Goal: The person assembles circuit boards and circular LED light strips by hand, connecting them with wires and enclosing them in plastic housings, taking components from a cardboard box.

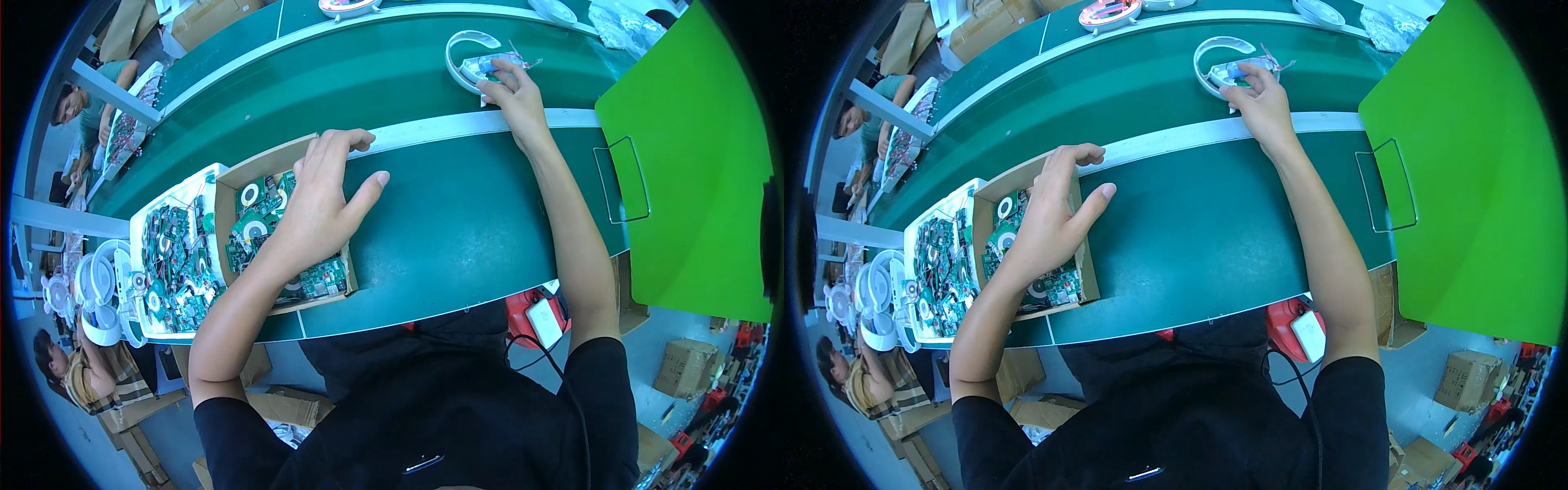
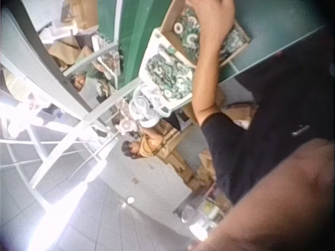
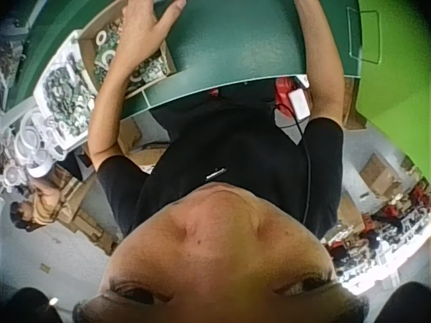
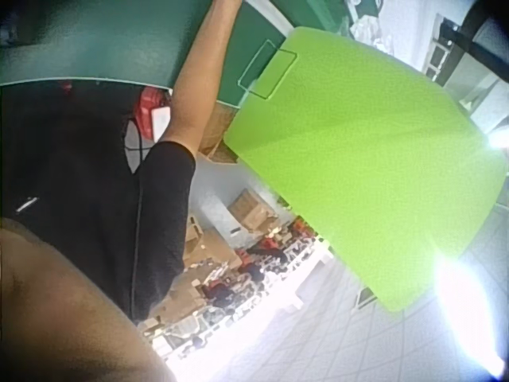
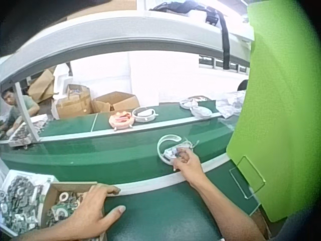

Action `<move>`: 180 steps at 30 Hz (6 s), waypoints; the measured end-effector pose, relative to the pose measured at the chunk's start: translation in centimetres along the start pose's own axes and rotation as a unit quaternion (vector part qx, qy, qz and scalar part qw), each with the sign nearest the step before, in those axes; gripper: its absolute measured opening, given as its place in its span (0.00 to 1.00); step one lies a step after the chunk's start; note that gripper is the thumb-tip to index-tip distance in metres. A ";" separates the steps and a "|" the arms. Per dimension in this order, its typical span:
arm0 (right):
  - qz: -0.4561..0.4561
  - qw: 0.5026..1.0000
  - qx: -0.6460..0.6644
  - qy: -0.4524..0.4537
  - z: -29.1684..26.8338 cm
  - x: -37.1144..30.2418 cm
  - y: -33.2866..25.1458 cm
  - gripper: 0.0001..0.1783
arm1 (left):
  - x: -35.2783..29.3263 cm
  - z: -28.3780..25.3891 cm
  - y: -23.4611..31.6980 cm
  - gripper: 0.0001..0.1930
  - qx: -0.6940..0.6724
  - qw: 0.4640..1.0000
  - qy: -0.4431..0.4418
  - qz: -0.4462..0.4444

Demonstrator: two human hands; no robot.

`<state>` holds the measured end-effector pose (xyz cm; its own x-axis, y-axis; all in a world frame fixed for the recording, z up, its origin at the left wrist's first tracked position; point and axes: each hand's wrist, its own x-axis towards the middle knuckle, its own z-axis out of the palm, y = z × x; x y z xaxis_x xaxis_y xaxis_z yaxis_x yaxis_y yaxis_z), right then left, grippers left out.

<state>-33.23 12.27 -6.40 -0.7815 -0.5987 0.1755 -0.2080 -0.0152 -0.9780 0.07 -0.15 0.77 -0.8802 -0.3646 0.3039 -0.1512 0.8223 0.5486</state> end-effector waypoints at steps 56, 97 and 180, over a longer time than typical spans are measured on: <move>-0.152 0.935 -0.162 -0.276 5.5 -7.8 -2.2 0.07 | -1.3 -6.4 -9.3 0.18 -0.049 0.952 -0.296 -0.052; -0.130 0.921 -0.205 -0.306 5.7 -8.7 -3.7 0.07 | -1.0 -5.0 -7.8 0.13 0.076 0.978 -0.194 -0.017; -0.261 0.899 -0.254 -0.242 5.2 -6.8 -2.8 0.12 | -2.2 -7.5 -7.1 0.22 0.080 0.977 -0.189 -0.053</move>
<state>-24.30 12.18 -5.45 -0.1769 -0.8964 0.4064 -0.8105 -0.1016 -0.5769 6.47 -8.44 2.07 -0.9546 -0.2887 -0.0736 -0.2920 0.8579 0.4227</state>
